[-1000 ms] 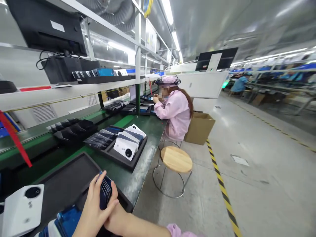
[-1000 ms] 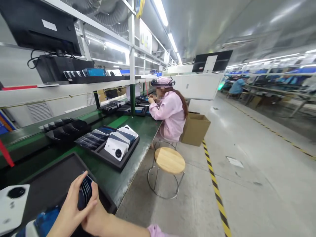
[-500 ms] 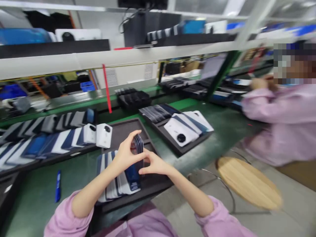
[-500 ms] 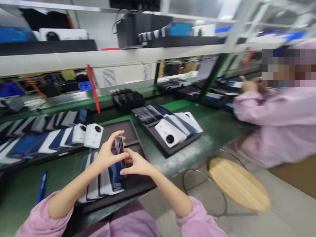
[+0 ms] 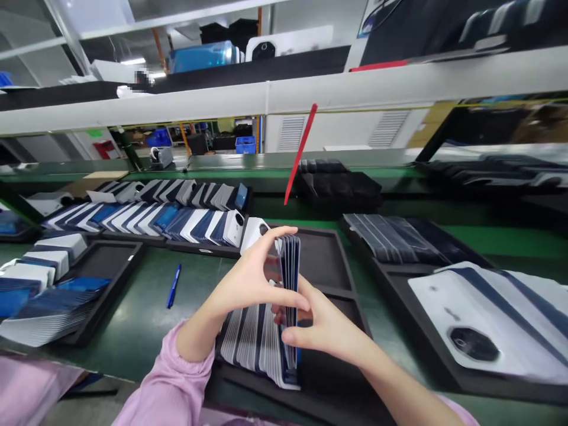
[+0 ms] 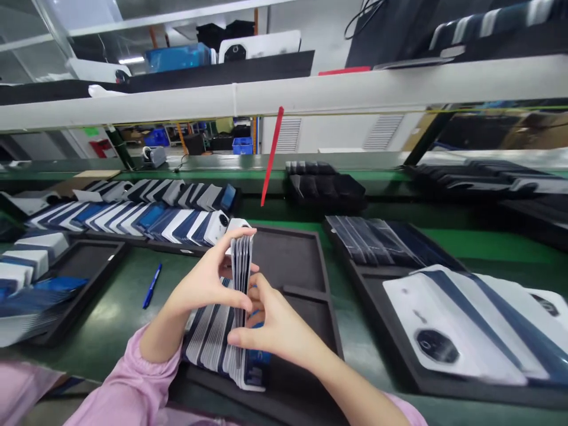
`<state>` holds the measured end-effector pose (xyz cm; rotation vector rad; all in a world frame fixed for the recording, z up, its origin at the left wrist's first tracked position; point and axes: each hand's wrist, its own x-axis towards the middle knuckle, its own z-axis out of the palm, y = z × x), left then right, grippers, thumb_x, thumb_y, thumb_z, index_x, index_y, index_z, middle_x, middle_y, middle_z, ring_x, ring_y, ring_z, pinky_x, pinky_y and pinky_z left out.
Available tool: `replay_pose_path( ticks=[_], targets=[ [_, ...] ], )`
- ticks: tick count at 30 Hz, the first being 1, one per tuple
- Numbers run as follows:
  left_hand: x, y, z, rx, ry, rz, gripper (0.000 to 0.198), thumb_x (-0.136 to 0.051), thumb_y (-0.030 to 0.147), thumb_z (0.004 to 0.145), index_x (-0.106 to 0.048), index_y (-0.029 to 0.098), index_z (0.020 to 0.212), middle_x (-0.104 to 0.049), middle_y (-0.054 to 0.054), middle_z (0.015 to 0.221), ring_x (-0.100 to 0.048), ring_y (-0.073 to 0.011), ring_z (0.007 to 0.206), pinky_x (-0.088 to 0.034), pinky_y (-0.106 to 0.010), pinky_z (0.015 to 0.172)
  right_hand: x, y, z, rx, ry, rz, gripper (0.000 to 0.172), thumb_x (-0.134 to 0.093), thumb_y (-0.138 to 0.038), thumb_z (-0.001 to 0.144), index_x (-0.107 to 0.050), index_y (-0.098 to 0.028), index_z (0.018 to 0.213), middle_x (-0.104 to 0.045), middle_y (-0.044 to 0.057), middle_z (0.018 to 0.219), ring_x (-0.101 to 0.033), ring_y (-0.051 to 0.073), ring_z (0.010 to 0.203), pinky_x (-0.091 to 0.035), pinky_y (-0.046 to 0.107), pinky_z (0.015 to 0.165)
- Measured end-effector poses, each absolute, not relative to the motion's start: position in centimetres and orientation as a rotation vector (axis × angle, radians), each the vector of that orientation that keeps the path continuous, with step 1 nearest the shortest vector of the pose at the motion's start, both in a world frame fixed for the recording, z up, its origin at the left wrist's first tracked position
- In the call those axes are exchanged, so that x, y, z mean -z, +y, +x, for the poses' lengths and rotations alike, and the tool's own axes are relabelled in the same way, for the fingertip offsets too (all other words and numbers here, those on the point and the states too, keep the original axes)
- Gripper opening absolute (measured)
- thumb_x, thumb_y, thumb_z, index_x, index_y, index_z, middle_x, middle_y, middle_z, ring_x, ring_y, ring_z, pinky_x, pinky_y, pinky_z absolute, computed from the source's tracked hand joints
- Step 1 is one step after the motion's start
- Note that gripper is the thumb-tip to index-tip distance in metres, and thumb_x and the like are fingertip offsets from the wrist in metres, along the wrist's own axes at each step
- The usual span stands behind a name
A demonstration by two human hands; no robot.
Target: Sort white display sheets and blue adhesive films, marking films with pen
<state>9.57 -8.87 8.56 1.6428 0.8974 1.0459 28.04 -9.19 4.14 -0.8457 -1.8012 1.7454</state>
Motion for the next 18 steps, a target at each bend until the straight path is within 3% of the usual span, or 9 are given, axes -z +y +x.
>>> replay_pose_path(
  ticks=[2, 7, 11, 18],
  targets=[
    [-8.55, -8.93, 9.83, -1.048, 0.904, 1.621, 0.099, -0.096, 0.032, 0.057, -0.047, 0.037, 0.143, -0.048, -0.008, 0.145, -0.070, -0.0236, 0.100, -0.063, -0.034, 0.080, -4.06, -9.19, 28.36, -1.747, -1.806, -0.869, 0.118, -0.084, -0.074, 0.057, -0.030, -0.016, 0.145, -0.058, 0.008, 0.103, -0.062, 0.024, 0.090, -0.057, 0.038, 0.077],
    [-8.29, -9.12, 10.25, -1.098, 0.903, 1.553, 0.101, -0.097, 0.033, 0.055, -0.048, 0.035, 0.144, -0.049, -0.009, 0.146, -0.070, -0.0274, 0.106, -0.063, -0.036, 0.085, -4.22, -9.11, 28.89, -1.753, -1.811, -0.855, 0.106, -0.085, -0.073, 0.057, -0.041, -0.019, 0.136, -0.064, 0.008, 0.102, -0.065, 0.026, 0.091, -0.057, 0.040, 0.079],
    [-8.00, -9.04, 10.23, -1.123, 0.874, 1.538, 0.096, -0.096, 0.034, 0.058, -0.050, 0.039, 0.142, -0.047, -0.006, 0.148, -0.070, -0.0267, 0.109, -0.063, -0.035, 0.089, -4.50, -8.99, 28.91, -1.762, -1.801, -0.849, 0.111, -0.084, -0.075, 0.056, -0.037, -0.022, 0.141, -0.064, 0.009, 0.108, -0.067, 0.026, 0.091, -0.058, 0.040, 0.078],
    [-7.99, -8.96, 10.04, -1.122, 0.823, 1.489, 0.091, -0.094, 0.035, 0.063, -0.050, 0.036, 0.143, -0.059, -0.005, 0.134, -0.070, -0.0270, 0.110, -0.063, -0.034, 0.088, -4.77, -9.02, 29.03, -1.784, -1.774, -0.844, 0.105, -0.086, -0.074, 0.053, -0.045, -0.022, 0.134, -0.062, 0.011, 0.117, -0.066, 0.024, 0.090, -0.059, 0.038, 0.079]
  ],
)
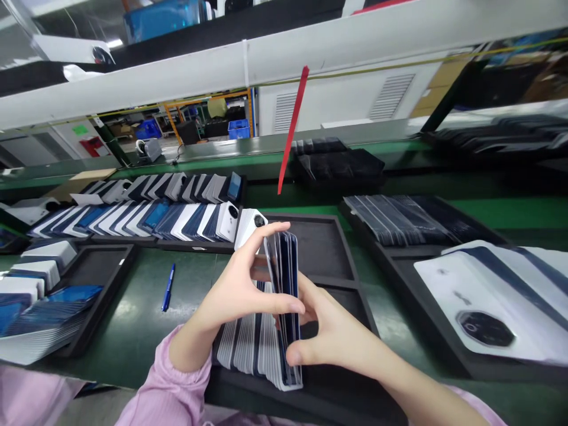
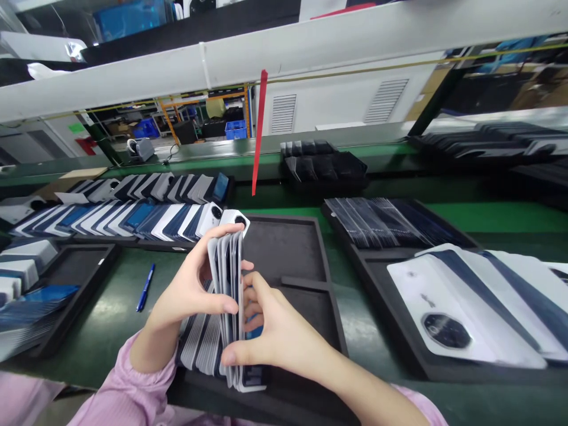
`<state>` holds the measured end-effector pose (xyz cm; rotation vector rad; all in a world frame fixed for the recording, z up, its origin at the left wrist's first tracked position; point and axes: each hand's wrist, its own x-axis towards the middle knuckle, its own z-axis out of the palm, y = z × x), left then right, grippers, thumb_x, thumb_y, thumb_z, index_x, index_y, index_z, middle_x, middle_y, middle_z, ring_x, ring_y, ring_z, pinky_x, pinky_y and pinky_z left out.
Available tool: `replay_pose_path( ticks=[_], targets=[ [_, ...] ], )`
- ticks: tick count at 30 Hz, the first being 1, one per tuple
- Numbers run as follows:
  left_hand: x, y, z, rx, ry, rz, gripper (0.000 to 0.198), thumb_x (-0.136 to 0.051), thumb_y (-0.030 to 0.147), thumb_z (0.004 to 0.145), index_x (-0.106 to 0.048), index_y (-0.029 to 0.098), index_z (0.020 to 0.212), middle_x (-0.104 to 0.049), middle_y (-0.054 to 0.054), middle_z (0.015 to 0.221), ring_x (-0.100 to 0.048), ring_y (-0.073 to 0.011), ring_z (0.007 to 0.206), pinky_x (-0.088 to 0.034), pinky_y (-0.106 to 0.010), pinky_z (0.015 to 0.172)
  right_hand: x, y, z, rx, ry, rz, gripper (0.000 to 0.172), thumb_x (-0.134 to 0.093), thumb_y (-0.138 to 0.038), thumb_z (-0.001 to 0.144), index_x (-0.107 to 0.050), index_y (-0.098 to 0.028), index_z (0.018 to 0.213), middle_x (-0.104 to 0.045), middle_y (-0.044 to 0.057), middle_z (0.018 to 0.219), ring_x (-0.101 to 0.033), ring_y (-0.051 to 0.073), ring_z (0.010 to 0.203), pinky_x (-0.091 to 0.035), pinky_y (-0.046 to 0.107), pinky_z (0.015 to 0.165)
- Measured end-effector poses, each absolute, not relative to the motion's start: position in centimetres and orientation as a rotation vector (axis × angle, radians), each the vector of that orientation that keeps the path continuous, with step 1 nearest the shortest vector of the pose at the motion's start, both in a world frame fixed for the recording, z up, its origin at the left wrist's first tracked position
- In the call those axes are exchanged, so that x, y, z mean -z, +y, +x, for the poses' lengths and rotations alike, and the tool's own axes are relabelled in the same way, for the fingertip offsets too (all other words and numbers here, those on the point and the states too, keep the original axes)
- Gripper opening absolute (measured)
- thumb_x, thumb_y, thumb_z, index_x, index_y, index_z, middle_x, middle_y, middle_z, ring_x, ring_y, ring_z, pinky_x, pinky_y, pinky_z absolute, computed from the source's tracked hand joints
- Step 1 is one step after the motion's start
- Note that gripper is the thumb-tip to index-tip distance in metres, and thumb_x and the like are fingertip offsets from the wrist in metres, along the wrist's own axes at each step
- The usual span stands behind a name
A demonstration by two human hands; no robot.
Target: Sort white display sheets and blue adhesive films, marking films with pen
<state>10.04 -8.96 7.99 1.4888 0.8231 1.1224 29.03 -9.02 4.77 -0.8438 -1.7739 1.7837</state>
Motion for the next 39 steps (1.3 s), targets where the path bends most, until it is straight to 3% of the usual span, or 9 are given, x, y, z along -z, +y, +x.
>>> replay_pose_path(
  ticks=[5, 11, 17, 23, 28, 33, 39],
  targets=[
    [-8.04, -9.09, 10.10, -1.120, 0.836, 1.487, 0.096, -0.095, 0.041, 0.060, -0.049, 0.034, 0.144, -0.059, -0.006, 0.136, -0.072, -0.0249, 0.102, -0.063, -0.038, 0.090, -4.62, -9.14, 29.15, -1.772, -1.770, -0.836, 0.097, -0.088, -0.065, 0.057, -0.047, -0.022, 0.134, -0.062, 0.011, 0.117, -0.066, 0.023, 0.089, -0.059, 0.037, 0.076],
    [-8.18, -9.37, 10.32, -1.120, 0.915, 1.498, 0.099, -0.095, 0.045, 0.057, -0.048, 0.034, 0.144, -0.058, -0.008, 0.139, -0.069, -0.0285, 0.110, -0.062, -0.041, 0.093, -4.47, -9.23, 29.39, -1.763, -1.781, -0.821, 0.095, -0.088, -0.056, 0.064, -0.042, -0.024, 0.141, -0.057, 0.013, 0.126, -0.063, 0.024, 0.093, -0.061, 0.041, 0.082],
    [-8.29, -9.33, 10.27, -1.133, 0.874, 1.498, 0.093, -0.094, 0.041, 0.061, -0.050, 0.035, 0.143, -0.053, -0.007, 0.144, -0.070, -0.0266, 0.107, -0.063, -0.036, 0.087, -4.32, -9.21, 29.43, -1.765, -1.796, -0.822, 0.097, -0.086, -0.062, 0.063, -0.041, -0.024, 0.140, -0.057, 0.013, 0.126, -0.065, 0.024, 0.094, -0.060, 0.041, 0.082],
    [-8.52, -9.41, 10.35, -1.134, 0.891, 1.544, 0.082, -0.089, 0.034, 0.068, -0.051, 0.032, 0.141, -0.057, -0.006, 0.137, -0.071, -0.0264, 0.106, -0.064, -0.034, 0.085, -4.85, -9.18, 29.29, -1.795, -1.795, -0.838, 0.090, -0.086, -0.067, 0.059, -0.047, -0.021, 0.126, -0.064, 0.005, 0.097, -0.068, 0.025, 0.090, -0.059, 0.040, 0.081],
    [-8.43, -9.47, 10.18, -1.131, 0.891, 1.583, 0.074, -0.083, 0.029, 0.074, -0.051, 0.032, 0.140, -0.056, -0.006, 0.136, -0.072, -0.0191, 0.092, -0.063, -0.034, 0.086, -4.98, -9.15, 29.13, -1.805, -1.770, -0.831, 0.096, -0.088, -0.069, 0.054, -0.047, -0.022, 0.128, -0.066, 0.006, 0.102, -0.071, 0.025, 0.090, -0.060, 0.038, 0.079],
    [-8.21, -9.46, 10.02, -1.147, 0.884, 1.579, 0.073, -0.083, 0.032, 0.074, -0.051, 0.032, 0.140, -0.044, -0.006, 0.153, -0.071, -0.0196, 0.095, -0.063, -0.035, 0.087, -4.67, -9.07, 29.12, -1.789, -1.762, -0.833, 0.106, -0.092, -0.066, 0.049, -0.046, -0.022, 0.135, -0.067, 0.007, 0.105, -0.071, 0.026, 0.092, -0.060, 0.036, 0.076],
    [-8.09, -9.27, 9.93, -1.150, 0.877, 1.588, 0.072, -0.083, 0.032, 0.075, -0.051, 0.033, 0.140, -0.047, -0.007, 0.150, -0.071, -0.0217, 0.098, -0.063, -0.037, 0.087, -4.34, -9.07, 29.08, -1.771, -1.756, -0.822, 0.103, -0.093, -0.064, 0.050, -0.048, -0.022, 0.133, -0.067, 0.006, 0.105, -0.070, 0.025, 0.093, -0.060, 0.034, 0.075]
  ],
)
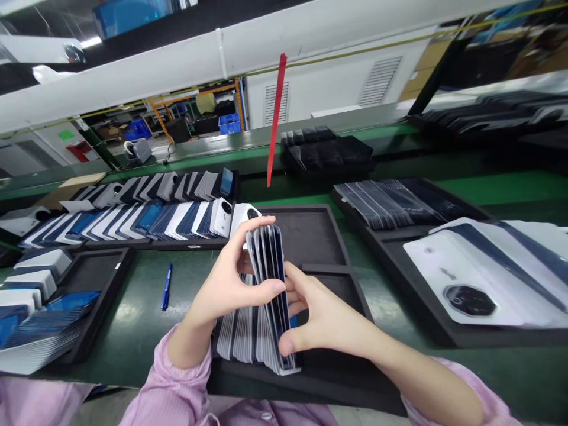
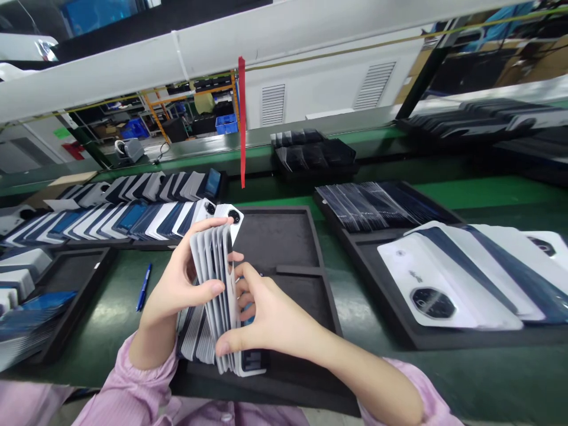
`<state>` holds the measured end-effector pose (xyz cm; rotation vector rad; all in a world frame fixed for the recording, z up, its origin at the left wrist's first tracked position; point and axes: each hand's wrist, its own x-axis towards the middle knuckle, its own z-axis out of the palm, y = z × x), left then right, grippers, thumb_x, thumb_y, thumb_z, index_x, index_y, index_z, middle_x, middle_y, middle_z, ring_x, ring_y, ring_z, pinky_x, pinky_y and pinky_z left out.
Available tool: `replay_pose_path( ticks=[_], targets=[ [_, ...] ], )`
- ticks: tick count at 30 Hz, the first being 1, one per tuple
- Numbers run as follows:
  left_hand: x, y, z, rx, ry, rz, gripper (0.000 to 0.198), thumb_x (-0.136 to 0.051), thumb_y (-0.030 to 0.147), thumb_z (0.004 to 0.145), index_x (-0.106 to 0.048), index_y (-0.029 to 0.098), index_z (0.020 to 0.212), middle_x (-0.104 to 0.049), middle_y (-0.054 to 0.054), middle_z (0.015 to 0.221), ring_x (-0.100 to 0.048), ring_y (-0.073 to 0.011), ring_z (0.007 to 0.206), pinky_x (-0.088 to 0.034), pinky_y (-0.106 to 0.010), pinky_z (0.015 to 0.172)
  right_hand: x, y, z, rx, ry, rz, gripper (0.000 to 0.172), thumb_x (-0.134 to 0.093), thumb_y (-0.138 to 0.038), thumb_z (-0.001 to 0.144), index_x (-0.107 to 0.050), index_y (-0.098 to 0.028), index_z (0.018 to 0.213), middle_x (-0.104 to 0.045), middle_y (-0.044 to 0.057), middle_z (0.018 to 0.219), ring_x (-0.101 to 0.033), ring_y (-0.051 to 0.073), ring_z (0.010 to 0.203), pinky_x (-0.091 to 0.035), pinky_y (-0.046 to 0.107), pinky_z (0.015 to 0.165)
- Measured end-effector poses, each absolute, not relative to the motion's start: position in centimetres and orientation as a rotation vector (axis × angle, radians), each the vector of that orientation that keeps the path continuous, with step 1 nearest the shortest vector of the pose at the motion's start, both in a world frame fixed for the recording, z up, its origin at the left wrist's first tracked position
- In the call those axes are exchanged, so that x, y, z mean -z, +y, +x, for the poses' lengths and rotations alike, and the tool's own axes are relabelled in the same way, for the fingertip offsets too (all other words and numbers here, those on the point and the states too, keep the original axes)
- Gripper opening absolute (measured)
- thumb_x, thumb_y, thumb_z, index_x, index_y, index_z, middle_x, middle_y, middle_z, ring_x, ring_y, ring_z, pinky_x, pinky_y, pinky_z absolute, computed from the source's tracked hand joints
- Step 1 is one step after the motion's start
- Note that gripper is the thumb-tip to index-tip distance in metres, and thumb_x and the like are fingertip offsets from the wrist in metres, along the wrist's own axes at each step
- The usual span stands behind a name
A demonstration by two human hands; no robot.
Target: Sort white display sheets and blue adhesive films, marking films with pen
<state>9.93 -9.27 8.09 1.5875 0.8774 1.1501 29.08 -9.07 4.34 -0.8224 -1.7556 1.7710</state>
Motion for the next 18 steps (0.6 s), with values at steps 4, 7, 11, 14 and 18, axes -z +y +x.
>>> replay_pose_path(
  ticks=[4, 7, 11, 14, 18],
  targets=[
    [-8.1, -9.3, 10.0, -1.148, 0.870, 1.579, 0.074, -0.082, 0.034, 0.076, -0.049, 0.030, 0.141, -0.049, -0.009, 0.148, -0.072, -0.0241, 0.101, -0.063, -0.036, 0.087, -4.1, -9.1, 29.1, -1.721, -1.774, -0.810, 0.097, -0.092, -0.061, 0.054, -0.049, -0.021, 0.132, -0.067, 0.008, 0.107, -0.071, 0.026, 0.095, -0.060, 0.034, 0.074],
    [-8.1, -9.3, 10.2, -1.151, 0.863, 1.571, 0.073, -0.082, 0.037, 0.077, -0.048, 0.030, 0.141, -0.045, -0.010, 0.154, -0.071, -0.0275, 0.109, -0.063, -0.035, 0.088, -4.1, -9.2, 29.1, -1.680, -1.806, -0.844, 0.098, -0.093, -0.057, 0.056, -0.047, -0.022, 0.135, -0.068, 0.007, 0.105, -0.071, 0.026, 0.095, -0.060, 0.034, 0.074],
    [-7.9, -9.3, 10.2, -1.174, 0.854, 1.570, 0.075, -0.084, 0.040, 0.075, -0.049, 0.029, 0.140, -0.041, -0.011, 0.158, -0.069, -0.0321, 0.115, -0.064, -0.038, 0.087, -4.6, -9.3, 29.2, -1.604, -1.856, -0.875, 0.094, -0.093, -0.047, 0.060, -0.044, -0.022, 0.137, -0.070, 0.005, 0.101, -0.072, 0.024, 0.091, -0.060, 0.035, 0.076],
    [-7.7, -9.1, 10.1, -1.216, 0.780, 1.604, 0.078, -0.088, 0.038, 0.071, -0.050, 0.031, 0.140, -0.046, -0.010, 0.155, -0.067, -0.0337, 0.120, -0.061, -0.043, 0.096, -4.8, -9.0, 29.2, -1.478, -1.920, -0.854, 0.080, -0.091, -0.036, 0.063, -0.049, -0.022, 0.130, -0.071, 0.006, 0.108, -0.072, 0.024, 0.094, -0.060, 0.036, 0.083],
    [-6.9, -8.8, 10.4, -1.314, 0.658, 1.714, 0.101, -0.092, 0.034, 0.068, -0.035, 0.036, 0.151, -0.051, -0.010, 0.151, -0.060, -0.0327, 0.130, -0.053, -0.046, 0.108, -4.2, -7.3, 29.5, -1.158, -2.012, -0.805, 0.076, -0.086, -0.025, 0.064, -0.049, -0.022, 0.130, -0.070, 0.007, 0.116, -0.072, 0.027, 0.102, -0.057, 0.039, 0.092]
  ],
)
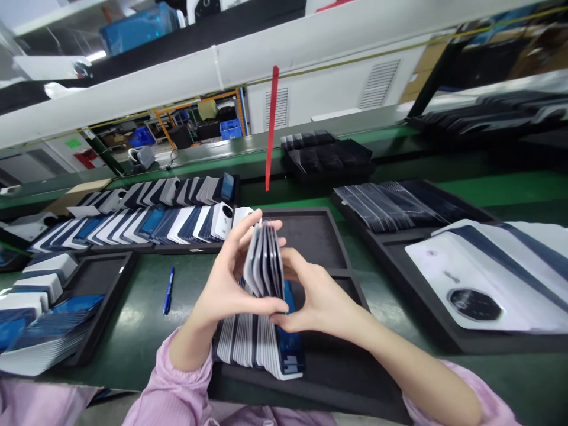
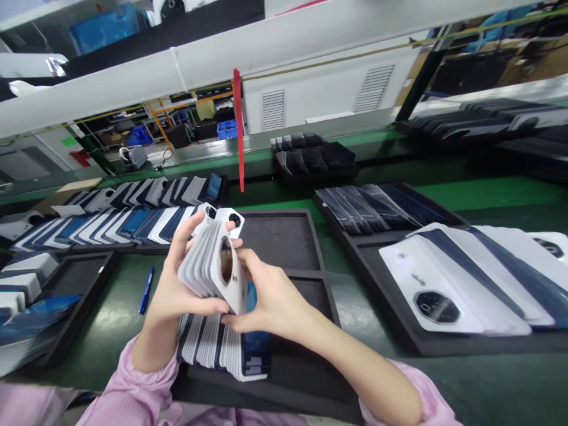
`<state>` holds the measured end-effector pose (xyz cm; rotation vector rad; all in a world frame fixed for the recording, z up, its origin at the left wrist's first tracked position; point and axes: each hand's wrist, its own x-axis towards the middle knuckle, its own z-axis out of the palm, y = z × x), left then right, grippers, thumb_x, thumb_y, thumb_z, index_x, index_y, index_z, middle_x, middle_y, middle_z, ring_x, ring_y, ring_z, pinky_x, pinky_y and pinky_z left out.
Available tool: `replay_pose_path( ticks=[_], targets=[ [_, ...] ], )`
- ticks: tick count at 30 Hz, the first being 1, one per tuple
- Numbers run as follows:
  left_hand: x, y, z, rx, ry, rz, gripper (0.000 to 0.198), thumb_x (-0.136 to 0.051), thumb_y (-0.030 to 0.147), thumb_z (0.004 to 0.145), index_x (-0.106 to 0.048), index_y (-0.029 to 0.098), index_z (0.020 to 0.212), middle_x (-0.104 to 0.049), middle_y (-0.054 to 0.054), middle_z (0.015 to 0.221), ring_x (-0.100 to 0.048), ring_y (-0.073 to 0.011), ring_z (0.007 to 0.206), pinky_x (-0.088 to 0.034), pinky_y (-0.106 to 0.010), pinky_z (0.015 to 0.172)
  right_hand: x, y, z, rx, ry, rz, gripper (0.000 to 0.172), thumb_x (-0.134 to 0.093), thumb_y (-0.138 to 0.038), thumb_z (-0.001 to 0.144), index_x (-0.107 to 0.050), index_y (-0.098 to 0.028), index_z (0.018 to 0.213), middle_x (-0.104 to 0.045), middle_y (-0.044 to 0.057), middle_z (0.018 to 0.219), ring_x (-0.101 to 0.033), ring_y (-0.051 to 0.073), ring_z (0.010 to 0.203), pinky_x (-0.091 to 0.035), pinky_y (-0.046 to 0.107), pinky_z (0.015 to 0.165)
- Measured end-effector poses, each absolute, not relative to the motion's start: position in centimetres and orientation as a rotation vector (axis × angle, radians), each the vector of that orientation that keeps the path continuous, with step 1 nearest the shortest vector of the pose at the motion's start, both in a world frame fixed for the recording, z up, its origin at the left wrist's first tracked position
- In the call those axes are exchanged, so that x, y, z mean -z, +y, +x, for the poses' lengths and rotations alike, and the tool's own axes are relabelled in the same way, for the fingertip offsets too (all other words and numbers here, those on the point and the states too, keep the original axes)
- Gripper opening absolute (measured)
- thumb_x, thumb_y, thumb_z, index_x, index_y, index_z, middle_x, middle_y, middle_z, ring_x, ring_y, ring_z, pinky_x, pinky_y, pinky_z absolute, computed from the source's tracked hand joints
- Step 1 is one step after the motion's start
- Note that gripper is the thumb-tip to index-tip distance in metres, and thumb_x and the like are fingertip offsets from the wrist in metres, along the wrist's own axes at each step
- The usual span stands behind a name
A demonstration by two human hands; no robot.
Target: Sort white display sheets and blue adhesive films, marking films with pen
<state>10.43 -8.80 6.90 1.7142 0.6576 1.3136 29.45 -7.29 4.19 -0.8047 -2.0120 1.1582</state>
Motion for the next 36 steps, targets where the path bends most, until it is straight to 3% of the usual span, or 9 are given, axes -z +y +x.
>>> replay_pose_path(
  ticks=[4, 8, 13, 24, 36],
  targets=[
    [-5.8, -8.3, 11.2, -1.402, 0.506, 1.885, 0.120, -0.093, 0.040, 0.066, -0.015, 0.038, 0.158, -0.055, -0.011, 0.148, -0.059, -0.0306, 0.132, -0.051, -0.044, 0.109, -2.8, -4.6, 30.2, -0.736, -2.133, -0.655, 0.082, -0.087, -0.030, 0.063, -0.048, -0.020, 0.134, -0.068, 0.013, 0.129, -0.071, 0.035, 0.110, -0.058, 0.043, 0.093],
    [-5.6, -8.4, 11.9, -1.435, 0.419, 1.976, 0.107, -0.093, 0.031, 0.066, -0.031, 0.037, 0.153, -0.058, -0.009, 0.146, -0.056, -0.0282, 0.136, -0.045, -0.044, 0.116, -1.5, -3.1, 30.6, -0.472, -2.126, -0.500, 0.077, -0.085, -0.037, 0.072, -0.049, -0.021, 0.138, -0.067, 0.015, 0.133, -0.070, 0.035, 0.116, -0.060, 0.045, 0.096],
    [-6.0, -8.8, 12.1, -1.422, 0.327, 2.006, 0.086, -0.090, 0.022, 0.069, -0.044, 0.032, 0.141, -0.058, -0.010, 0.147, -0.053, -0.0273, 0.140, -0.048, -0.042, 0.114, -1.5, -3.0, 30.2, -0.472, -2.121, -0.371, 0.069, -0.082, -0.044, 0.079, -0.051, -0.026, 0.138, -0.070, 0.009, 0.129, -0.070, 0.030, 0.117, -0.061, 0.041, 0.097],
    [-6.0, -8.6, 12.1, -1.468, 0.289, 2.100, 0.090, -0.090, 0.019, 0.068, -0.040, 0.029, 0.141, -0.059, -0.013, 0.144, -0.055, -0.0276, 0.137, -0.046, -0.050, 0.115, -1.9, -3.2, 30.3, -0.485, -2.142, -0.405, 0.055, -0.078, -0.036, 0.084, -0.055, -0.022, 0.132, -0.068, 0.011, 0.131, -0.067, 0.029, 0.123, -0.058, 0.039, 0.101],
    [-5.5, -8.4, 11.8, -1.509, 0.309, 2.139, 0.092, -0.092, 0.025, 0.066, -0.040, 0.030, 0.141, -0.060, -0.013, 0.142, -0.059, -0.0288, 0.133, -0.047, -0.050, 0.115, -2.3, -3.2, 30.1, -0.359, -2.099, -0.357, 0.058, -0.077, -0.040, 0.084, -0.051, -0.020, 0.132, -0.070, 0.014, 0.123, -0.070, 0.027, 0.117, -0.059, 0.036, 0.099]
  ],
)
